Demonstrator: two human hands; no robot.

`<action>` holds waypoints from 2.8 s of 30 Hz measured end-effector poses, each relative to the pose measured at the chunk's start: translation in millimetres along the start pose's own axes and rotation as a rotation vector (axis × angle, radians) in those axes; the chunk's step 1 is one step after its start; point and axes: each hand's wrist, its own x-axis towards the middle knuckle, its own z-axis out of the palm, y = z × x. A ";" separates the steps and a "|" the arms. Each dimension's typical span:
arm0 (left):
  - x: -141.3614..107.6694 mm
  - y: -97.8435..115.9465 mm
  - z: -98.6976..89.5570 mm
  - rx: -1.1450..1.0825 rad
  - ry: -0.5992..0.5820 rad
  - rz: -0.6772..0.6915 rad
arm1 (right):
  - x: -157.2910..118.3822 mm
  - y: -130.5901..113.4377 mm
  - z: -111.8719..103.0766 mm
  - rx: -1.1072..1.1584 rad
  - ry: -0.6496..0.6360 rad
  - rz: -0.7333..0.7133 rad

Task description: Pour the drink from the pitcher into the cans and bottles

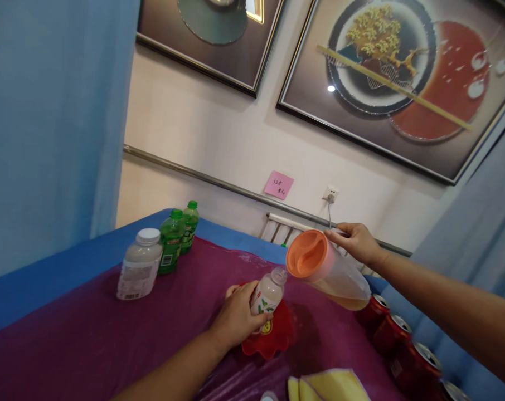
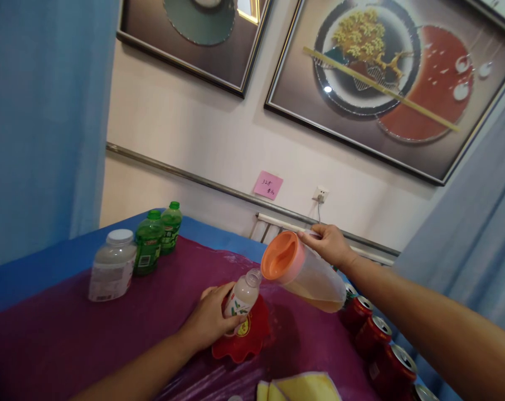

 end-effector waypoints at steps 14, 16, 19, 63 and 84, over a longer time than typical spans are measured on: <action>-0.5 1.9 -1.3 0.007 -0.003 -0.019 | 3.9 1.2 -1.9 -0.018 -0.016 -0.009; -0.6 1.3 -0.7 0.003 0.002 -0.017 | 4.2 1.0 -2.4 -0.024 -0.020 -0.006; -0.7 1.1 0.0 -0.002 0.008 -0.022 | 4.7 -0.1 -3.0 -0.028 -0.026 -0.001; -0.9 2.1 -1.1 0.007 -0.012 -0.037 | 7.6 -8.3 -5.3 -0.031 -0.042 0.010; -0.9 -1.1 0.7 -0.003 0.005 -0.047 | 6.1 -6.5 -7.3 -0.069 -0.054 0.003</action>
